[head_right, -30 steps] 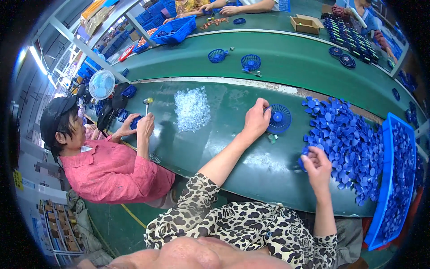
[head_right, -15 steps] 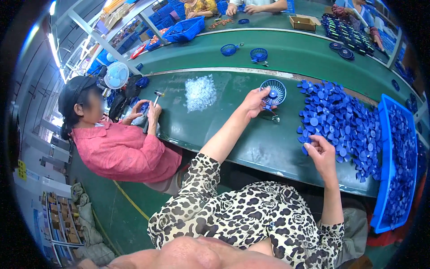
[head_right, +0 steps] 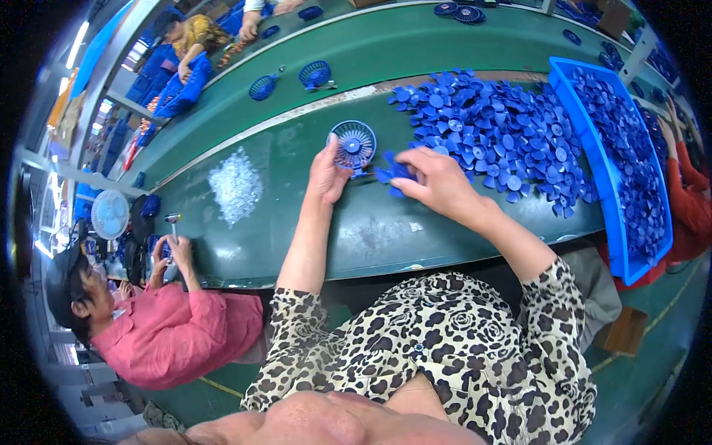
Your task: Assemble small blue plastic fan-shaped components on a production line.
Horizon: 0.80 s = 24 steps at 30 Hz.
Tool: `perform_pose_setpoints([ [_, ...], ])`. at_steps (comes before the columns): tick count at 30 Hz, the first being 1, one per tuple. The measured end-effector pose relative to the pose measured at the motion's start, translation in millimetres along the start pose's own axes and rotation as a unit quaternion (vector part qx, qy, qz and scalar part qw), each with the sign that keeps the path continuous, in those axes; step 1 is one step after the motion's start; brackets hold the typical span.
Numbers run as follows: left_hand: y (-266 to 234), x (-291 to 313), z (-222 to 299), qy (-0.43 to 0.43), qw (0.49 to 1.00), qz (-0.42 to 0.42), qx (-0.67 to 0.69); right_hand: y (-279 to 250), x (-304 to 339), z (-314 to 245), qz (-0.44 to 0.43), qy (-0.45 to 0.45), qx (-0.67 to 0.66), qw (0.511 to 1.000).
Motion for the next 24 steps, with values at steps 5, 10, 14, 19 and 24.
perform_pose_setpoints([
  [5,11.0,7.5,0.6,-0.008,1.0,-0.029,0.002,27.8,-46.9,-14.2,0.038,-0.083,0.174,0.98],
  [10,15.0,14.7,-6.5,-0.002,0.999,-0.029,0.016,62.0,-69.9,-8.3,-0.02,-0.096,0.223,0.97],
  [14,11.3,10.1,-14.3,0.048,0.997,0.016,-0.059,71.3,-74.5,5.6,-0.015,-0.089,0.227,0.97],
  [19,8.3,12.4,-12.5,0.088,0.995,0.027,-0.027,64.2,-68.0,3.3,0.061,-0.101,0.193,0.974],
  [24,17.5,13.8,-4.7,0.133,0.984,-0.013,-0.121,53.1,-75.1,34.4,-0.048,0.013,0.055,0.997],
])
Point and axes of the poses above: each hand's wrist, its own x-axis away from the middle knuckle, its own y-axis out of the palm, z = x × y, the point moved 3 cm from there along -x, towards the middle knuckle, and after that the axes turned 11 degrees about x, right-handed, at the moved point
